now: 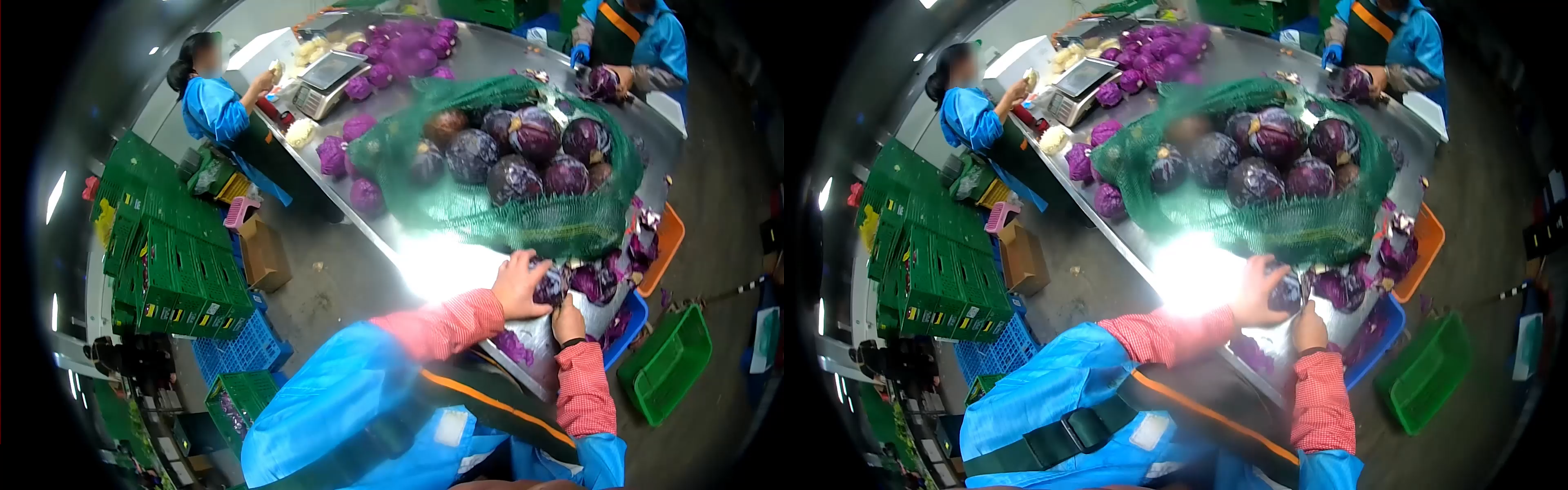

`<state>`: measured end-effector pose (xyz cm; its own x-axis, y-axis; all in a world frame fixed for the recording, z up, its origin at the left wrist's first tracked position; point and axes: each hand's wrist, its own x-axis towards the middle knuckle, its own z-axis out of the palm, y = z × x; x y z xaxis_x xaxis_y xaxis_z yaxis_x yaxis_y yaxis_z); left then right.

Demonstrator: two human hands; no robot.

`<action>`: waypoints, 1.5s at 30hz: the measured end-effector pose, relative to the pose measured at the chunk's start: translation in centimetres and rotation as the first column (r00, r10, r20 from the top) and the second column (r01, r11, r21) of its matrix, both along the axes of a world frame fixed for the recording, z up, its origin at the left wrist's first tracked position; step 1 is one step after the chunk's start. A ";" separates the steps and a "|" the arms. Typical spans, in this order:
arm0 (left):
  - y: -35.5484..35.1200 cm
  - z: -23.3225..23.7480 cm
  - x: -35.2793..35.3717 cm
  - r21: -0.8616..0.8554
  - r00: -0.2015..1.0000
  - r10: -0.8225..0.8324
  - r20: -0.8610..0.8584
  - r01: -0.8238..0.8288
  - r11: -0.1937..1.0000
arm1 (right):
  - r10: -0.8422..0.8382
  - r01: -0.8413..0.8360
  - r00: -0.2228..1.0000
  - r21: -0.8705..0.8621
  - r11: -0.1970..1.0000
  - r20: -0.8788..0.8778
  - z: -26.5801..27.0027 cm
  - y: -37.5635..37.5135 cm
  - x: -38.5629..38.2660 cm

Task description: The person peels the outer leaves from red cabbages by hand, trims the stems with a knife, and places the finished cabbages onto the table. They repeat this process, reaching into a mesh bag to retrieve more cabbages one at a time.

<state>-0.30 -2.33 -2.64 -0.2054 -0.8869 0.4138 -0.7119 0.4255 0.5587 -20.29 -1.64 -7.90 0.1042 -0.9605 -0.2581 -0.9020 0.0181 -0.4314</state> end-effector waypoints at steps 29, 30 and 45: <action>5.1 5.9 4.2 0.633 0.685 0.382 -0.620 0.149 0.760 | -0.015 0.096 0.730 -0.081 0.992 0.683 4.8 0.5 6.2; 4.6 5.8 3.7 0.629 0.691 0.392 -0.607 0.116 0.769 | 0.035 0.084 0.815 -0.177 0.981 0.579 5.6 0.5 6.4; 6.5 5.3 6.2 0.672 0.408 0.534 -0.740 0.462 0.579 | -0.460 0.618 0.637 -0.054 0.784 0.619 -1.2 -0.4 -0.3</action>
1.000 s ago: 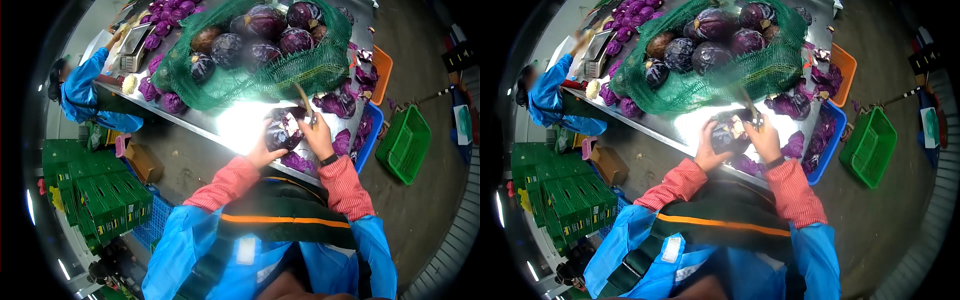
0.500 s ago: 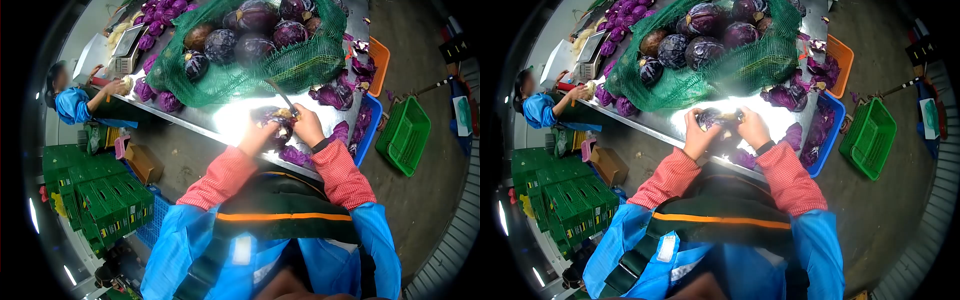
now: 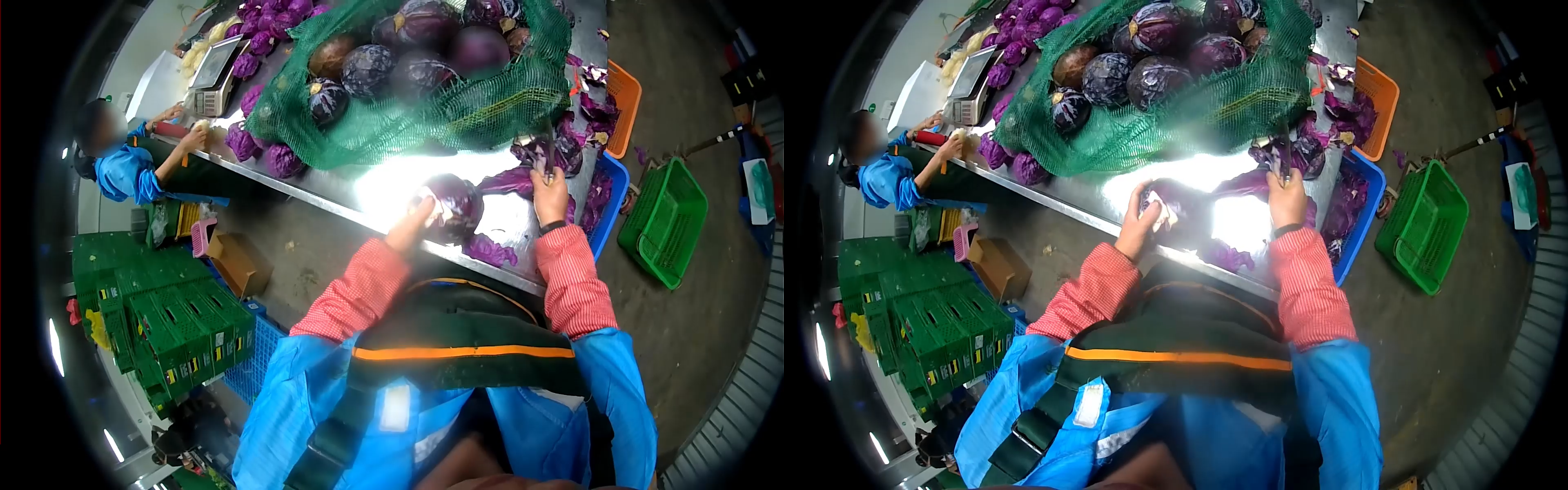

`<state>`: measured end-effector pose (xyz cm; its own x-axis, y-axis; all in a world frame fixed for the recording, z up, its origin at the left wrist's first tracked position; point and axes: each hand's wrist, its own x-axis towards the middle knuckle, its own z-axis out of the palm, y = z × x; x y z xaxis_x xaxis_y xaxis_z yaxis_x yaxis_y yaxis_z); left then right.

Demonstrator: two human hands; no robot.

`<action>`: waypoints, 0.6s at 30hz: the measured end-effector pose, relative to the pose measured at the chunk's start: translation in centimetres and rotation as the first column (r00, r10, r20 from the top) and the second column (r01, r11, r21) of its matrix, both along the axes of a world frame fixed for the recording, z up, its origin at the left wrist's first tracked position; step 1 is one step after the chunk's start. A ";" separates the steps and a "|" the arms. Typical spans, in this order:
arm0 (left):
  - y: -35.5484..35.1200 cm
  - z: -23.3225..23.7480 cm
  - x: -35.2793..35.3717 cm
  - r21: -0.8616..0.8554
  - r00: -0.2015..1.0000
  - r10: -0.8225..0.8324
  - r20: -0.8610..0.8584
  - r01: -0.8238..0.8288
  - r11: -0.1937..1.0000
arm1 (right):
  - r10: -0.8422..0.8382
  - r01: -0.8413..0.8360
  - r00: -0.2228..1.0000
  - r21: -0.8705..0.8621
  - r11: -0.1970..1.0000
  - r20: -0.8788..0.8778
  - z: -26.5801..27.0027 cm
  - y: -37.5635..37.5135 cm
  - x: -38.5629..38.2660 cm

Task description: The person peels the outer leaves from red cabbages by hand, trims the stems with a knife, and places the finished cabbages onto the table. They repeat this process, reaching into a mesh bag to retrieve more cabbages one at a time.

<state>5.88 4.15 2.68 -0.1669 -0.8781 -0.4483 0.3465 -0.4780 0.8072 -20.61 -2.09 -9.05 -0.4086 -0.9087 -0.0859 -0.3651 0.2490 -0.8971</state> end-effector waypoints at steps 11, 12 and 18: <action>-2.2 -0.3 -2.0 -0.285 0.908 -0.162 0.386 0.285 0.915 | 0.426 -0.418 0.896 0.087 0.904 -0.122 7.4 5.6 5.1; -2.4 -0.5 -2.1 -0.285 0.897 -0.157 0.413 0.291 0.913 | 0.431 -0.429 0.892 0.043 0.902 -0.137 7.8 5.3 4.9; -2.6 1.0 -3.6 -0.156 0.903 -0.187 0.388 0.265 0.952 | 0.421 -0.444 0.803 0.050 0.895 -0.422 10.0 7.3 3.6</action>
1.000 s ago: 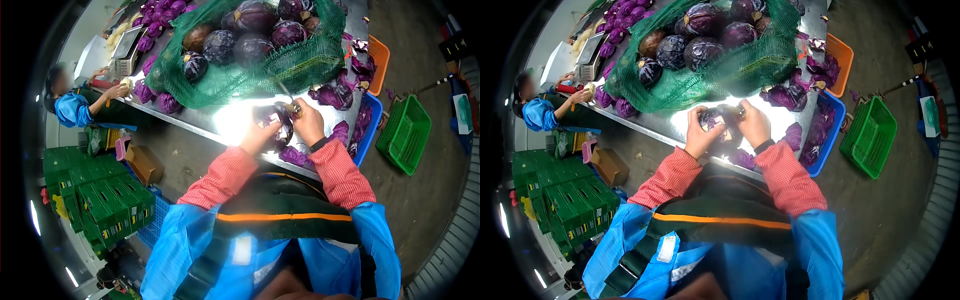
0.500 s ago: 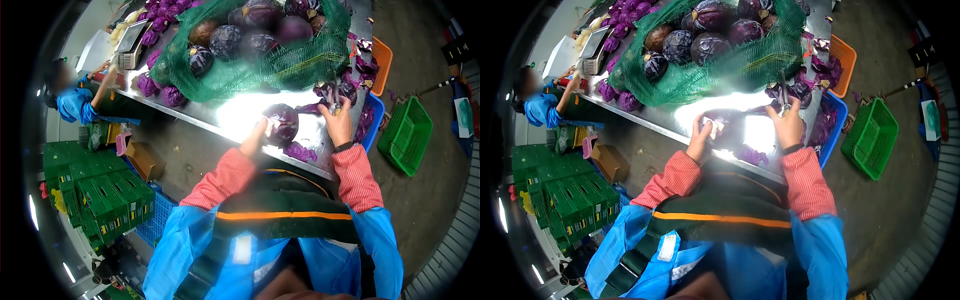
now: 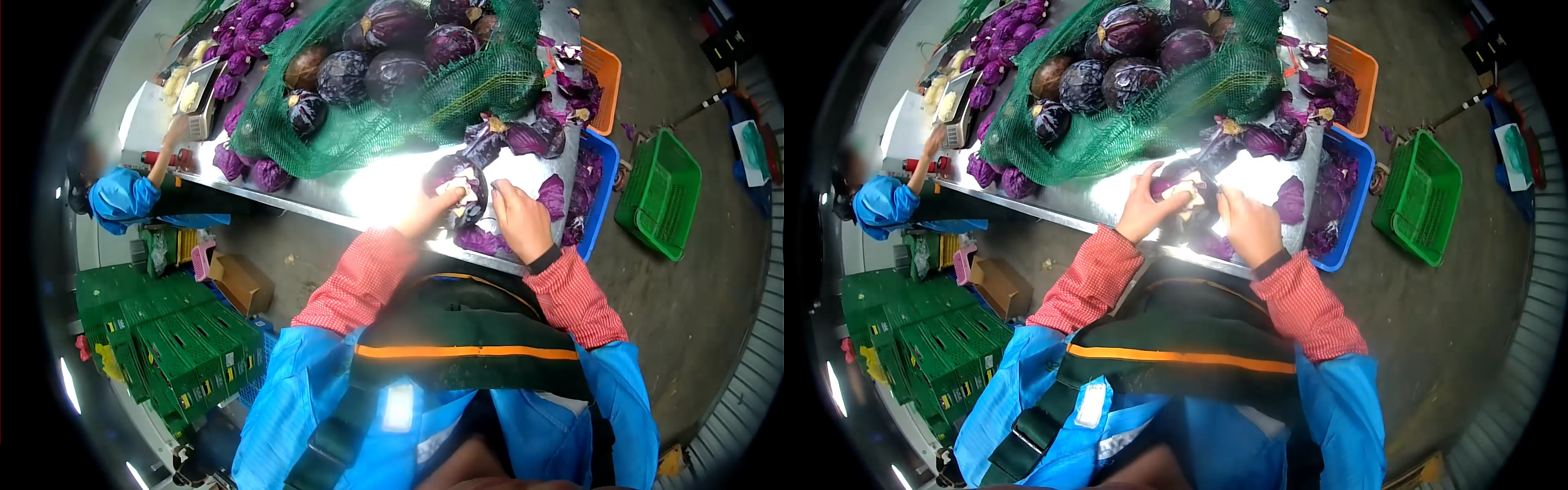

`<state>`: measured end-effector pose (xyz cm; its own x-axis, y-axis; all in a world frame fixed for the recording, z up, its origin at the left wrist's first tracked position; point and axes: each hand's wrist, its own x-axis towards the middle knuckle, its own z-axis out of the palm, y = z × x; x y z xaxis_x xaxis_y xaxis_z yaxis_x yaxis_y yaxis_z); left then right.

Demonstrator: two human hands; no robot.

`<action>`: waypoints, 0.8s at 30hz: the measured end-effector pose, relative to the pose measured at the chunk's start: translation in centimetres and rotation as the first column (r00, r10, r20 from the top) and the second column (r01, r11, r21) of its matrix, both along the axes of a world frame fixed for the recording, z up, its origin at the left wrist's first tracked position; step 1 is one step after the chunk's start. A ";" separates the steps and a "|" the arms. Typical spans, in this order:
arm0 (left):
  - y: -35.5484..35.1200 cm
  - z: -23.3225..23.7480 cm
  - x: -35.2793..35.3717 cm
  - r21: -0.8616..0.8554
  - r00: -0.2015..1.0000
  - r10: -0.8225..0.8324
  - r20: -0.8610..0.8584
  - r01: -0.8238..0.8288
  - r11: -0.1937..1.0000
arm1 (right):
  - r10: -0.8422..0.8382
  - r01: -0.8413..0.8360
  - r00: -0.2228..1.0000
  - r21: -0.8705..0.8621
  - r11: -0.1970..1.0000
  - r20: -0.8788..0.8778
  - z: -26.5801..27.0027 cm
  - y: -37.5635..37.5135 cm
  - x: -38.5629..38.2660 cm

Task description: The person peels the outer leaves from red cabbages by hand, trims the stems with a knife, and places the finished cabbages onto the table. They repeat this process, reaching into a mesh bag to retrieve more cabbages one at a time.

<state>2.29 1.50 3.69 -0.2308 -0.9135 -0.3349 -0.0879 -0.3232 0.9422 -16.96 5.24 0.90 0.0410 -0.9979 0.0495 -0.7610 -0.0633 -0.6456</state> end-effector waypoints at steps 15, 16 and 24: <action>-0.3 -3.4 4.8 -0.266 0.927 -0.261 0.270 0.332 0.905 | 0.065 -0.136 0.940 0.194 0.971 0.334 -0.6 -1.6 1.7; -0.4 -3.6 4.5 -0.143 0.958 -0.269 0.098 0.281 0.949 | 0.078 -0.130 0.945 0.144 0.981 0.319 -1.3 -1.6 1.8; 1.1 -7.5 2.6 0.008 0.971 -0.021 -0.240 0.024 1.000 | -0.413 -0.168 0.543 0.576 0.800 0.732 -7.9 1.1 1.4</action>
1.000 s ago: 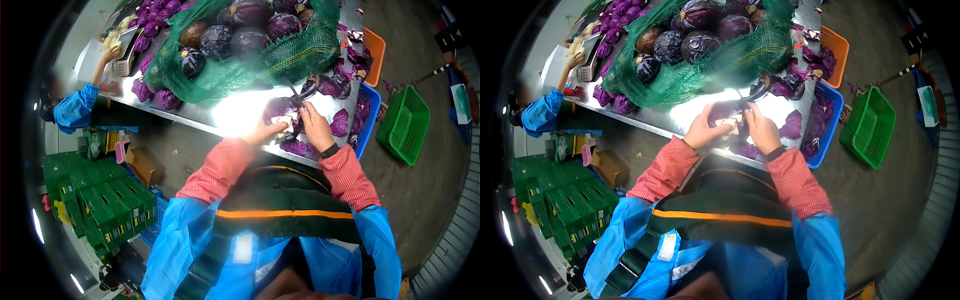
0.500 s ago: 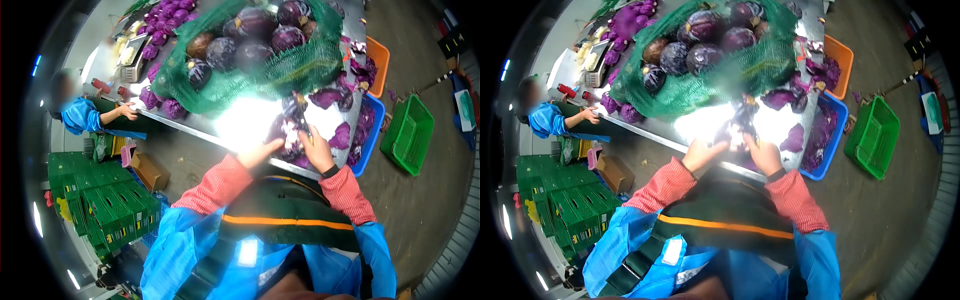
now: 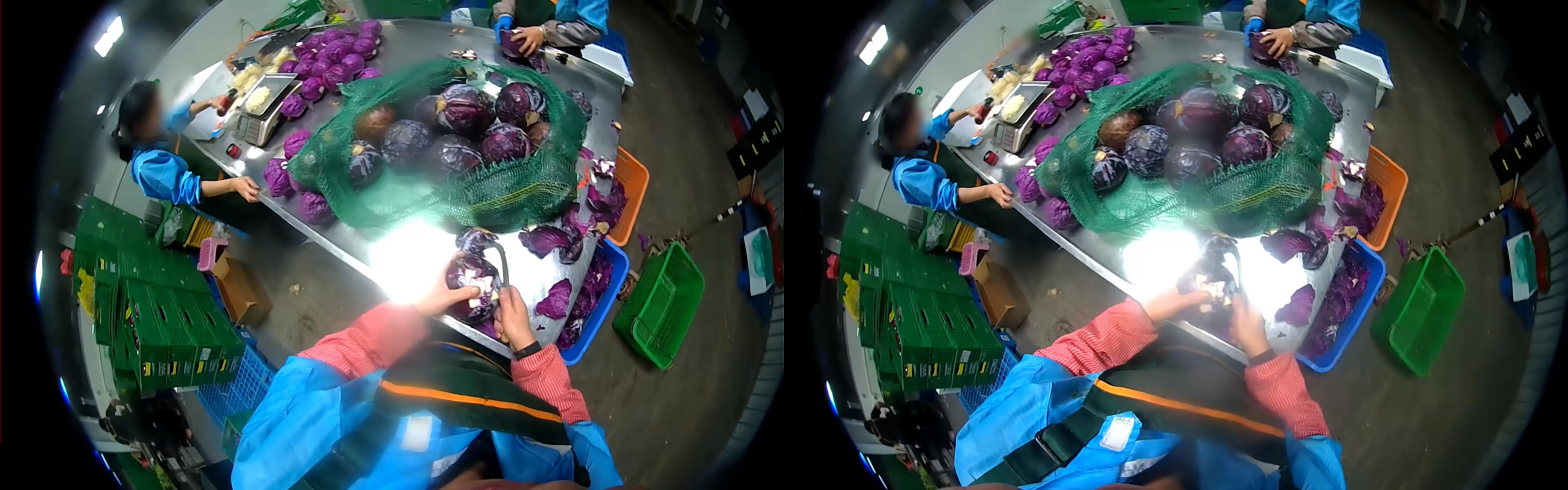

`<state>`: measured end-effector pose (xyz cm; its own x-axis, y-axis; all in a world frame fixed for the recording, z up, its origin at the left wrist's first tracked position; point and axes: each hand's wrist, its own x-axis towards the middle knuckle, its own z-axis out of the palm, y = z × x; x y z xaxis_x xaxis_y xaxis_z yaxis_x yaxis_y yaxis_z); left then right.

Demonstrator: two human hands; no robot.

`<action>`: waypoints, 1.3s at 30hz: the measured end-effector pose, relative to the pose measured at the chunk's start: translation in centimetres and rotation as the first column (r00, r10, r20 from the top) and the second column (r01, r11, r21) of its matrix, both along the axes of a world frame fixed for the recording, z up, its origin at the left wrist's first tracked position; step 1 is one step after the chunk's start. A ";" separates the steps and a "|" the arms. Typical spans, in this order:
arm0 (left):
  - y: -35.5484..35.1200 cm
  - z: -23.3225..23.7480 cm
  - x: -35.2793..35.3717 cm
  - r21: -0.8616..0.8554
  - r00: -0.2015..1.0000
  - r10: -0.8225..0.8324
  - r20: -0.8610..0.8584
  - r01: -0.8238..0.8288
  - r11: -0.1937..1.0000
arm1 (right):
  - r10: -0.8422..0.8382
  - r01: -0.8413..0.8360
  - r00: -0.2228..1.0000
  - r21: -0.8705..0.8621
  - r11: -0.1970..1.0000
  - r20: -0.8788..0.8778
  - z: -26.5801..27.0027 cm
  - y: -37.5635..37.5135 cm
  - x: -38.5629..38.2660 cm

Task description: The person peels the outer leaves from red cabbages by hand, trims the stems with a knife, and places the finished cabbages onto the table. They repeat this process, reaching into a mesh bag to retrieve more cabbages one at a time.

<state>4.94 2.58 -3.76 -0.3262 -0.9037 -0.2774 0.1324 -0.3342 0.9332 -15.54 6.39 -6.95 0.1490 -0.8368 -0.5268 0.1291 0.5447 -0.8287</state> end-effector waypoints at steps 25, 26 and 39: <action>-1.0 -2.2 -5.0 -0.519 0.886 0.242 0.396 -0.002 0.855 | -0.244 -0.384 0.518 -0.477 0.790 -0.820 5.9 0.9 -5.8; -0.7 2.1 -5.6 -0.477 0.861 0.213 0.462 0.039 0.878 | -0.288 -0.410 0.483 -0.504 0.760 -0.827 6.4 1.4 -5.5; -0.5 5.4 -8.7 -0.438 0.840 0.225 0.494 0.017 0.899 | -0.281 -0.443 0.198 -0.342 0.829 -0.939 5.3 2.3 -3.8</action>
<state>-3.74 2.06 1.60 -0.1384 -0.9900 0.0259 -0.4010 0.0799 0.9126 -19.29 8.74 -1.62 -0.0602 -0.9903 0.1253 -0.9404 0.0142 -0.3399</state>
